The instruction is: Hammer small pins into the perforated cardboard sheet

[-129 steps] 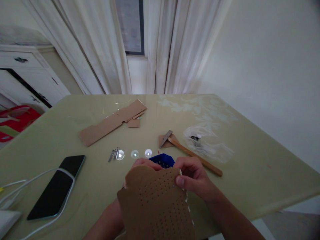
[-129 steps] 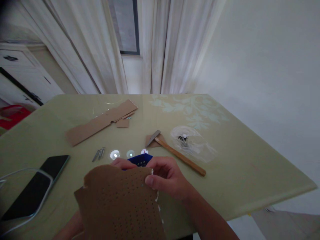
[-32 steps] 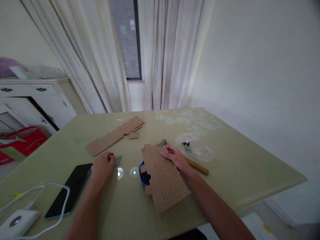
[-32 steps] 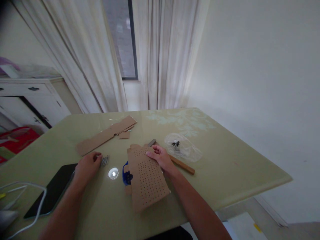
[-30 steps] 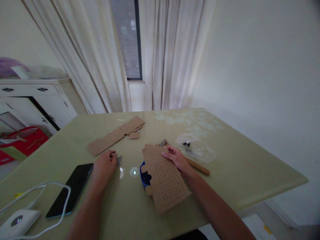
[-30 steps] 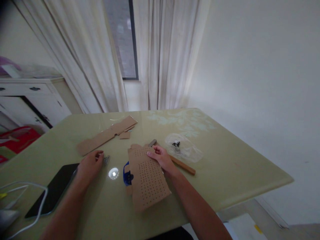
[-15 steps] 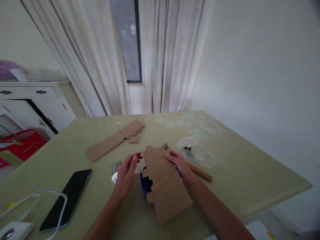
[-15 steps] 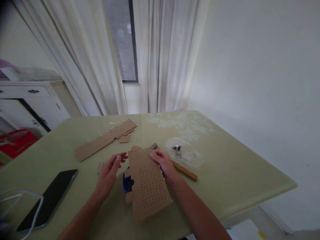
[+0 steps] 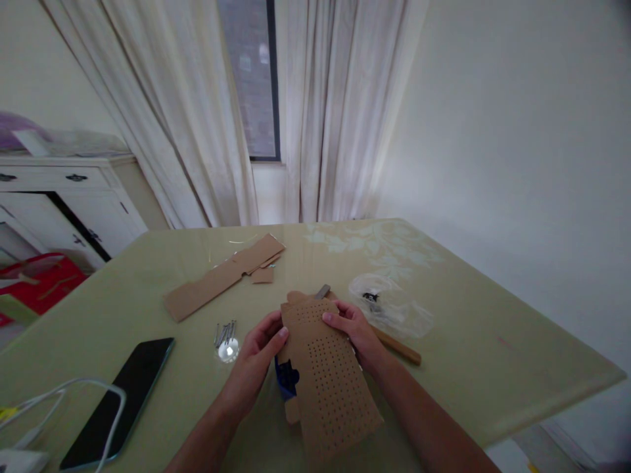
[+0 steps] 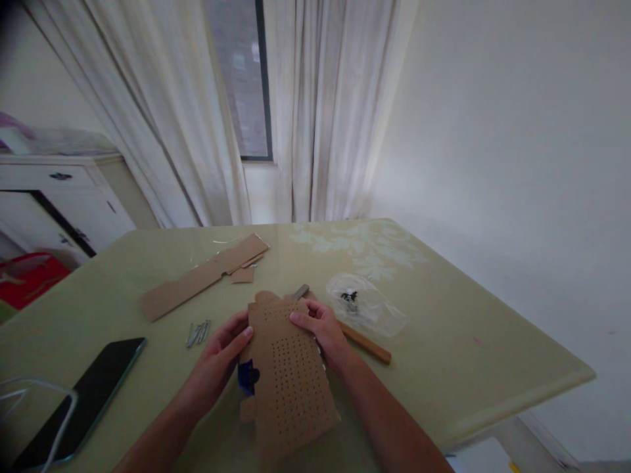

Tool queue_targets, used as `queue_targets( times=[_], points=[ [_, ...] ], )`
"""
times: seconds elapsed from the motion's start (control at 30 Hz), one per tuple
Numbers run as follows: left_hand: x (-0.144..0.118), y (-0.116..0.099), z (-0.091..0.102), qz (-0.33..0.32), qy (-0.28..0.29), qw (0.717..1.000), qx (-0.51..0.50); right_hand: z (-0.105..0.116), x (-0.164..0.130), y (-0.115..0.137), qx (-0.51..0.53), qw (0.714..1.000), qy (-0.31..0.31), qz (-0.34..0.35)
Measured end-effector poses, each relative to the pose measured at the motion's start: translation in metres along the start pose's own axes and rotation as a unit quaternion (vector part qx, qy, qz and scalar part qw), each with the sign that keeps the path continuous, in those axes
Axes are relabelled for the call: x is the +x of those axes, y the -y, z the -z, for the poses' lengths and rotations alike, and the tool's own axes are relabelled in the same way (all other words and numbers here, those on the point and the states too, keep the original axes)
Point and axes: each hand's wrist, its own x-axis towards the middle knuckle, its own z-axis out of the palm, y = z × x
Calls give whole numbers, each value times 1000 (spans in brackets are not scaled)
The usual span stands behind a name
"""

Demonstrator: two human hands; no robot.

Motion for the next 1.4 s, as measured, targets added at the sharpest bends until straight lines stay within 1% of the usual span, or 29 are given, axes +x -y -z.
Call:
queue_targets(
  times=[0.2, 0.37, 0.5, 0.6, 0.73, 0.83, 0.97, 1.07, 1.13, 1.23, 1.4],
  points=[
    [0, -6, -2, 9, -20, 1000, -19, -1, -1, 1, -26, 999, -31, 2],
    [2, -12, 9, 16, -21, 1000, 11, -2, -2, 0, -17, 999, -35, 12],
    [4, -18, 17, 27, -22, 999, 26, 0, -2, -2, -19, 1000, -24, -6],
    [5, -20, 20, 23, -11, 998, 61, 3, -1, -3, -47, 999, -19, -1],
    [6, -19, 21, 17, 1, 994, 112, 7, 0, -3, -91, 995, -37, 24],
    [7, -19, 20, 8, -6, 990, 138, 8, 1, -4, -109, 993, -44, 24],
    [7, -20, 19, 10, -21, 986, 164, 8, 1, -5, -124, 992, -28, 11],
    [8, -20, 20, 7, -39, 985, 166, 6, 0, -4, -124, 992, -19, 13],
    [9, -19, 21, 7, -40, 986, 161, 5, -1, -3, -133, 991, -17, 19],
    [9, -18, 23, 14, -33, 987, 154, 5, -1, -2, -171, 985, -16, 35],
    [9, -18, 24, 16, -41, 988, 149, 7, 1, -5, -230, 971, -16, 66]
  ],
)
